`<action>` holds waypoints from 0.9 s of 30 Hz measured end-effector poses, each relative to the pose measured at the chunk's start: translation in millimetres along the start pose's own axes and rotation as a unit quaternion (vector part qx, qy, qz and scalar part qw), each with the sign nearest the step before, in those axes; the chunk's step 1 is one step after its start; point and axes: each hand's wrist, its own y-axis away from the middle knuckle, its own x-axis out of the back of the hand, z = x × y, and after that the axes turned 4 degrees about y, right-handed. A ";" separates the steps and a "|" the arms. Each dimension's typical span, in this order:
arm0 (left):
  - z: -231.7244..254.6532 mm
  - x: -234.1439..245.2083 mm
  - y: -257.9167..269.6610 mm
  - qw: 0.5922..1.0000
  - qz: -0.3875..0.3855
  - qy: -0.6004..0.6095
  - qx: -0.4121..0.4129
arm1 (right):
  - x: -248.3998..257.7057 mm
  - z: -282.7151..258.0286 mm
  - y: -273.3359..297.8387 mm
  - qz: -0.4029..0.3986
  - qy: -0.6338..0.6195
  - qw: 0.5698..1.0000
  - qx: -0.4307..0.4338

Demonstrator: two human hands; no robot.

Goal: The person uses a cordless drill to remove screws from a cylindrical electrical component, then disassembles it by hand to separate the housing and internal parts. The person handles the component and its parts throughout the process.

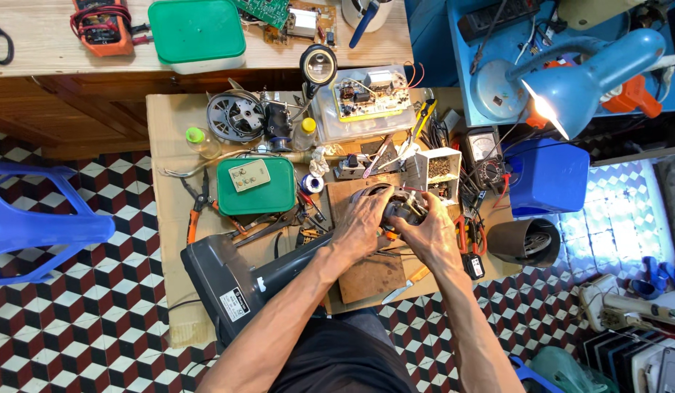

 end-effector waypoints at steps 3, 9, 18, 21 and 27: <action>-3.1 -2.8 -0.1 0.999 0.024 -0.023 -0.009 | 1.9 4.0 -3.9 0.017 0.019 0.996 0.080; -15.3 -13.3 -3.7 0.999 0.005 -0.034 0.035 | 8.0 -1.1 0.4 -0.040 -0.005 0.999 0.016; -24.5 -5.7 -11.0 0.990 -0.009 0.128 0.063 | 24.2 -23.3 6.4 -0.049 0.060 0.991 -0.111; -21.8 -3.9 -11.2 0.995 0.012 0.103 0.016 | 23.9 -21.1 8.0 -0.044 0.064 0.994 -0.073; -25.3 -7.3 -8.4 0.996 0.010 0.085 0.021 | 21.8 -16.8 8.3 0.004 0.049 0.998 0.035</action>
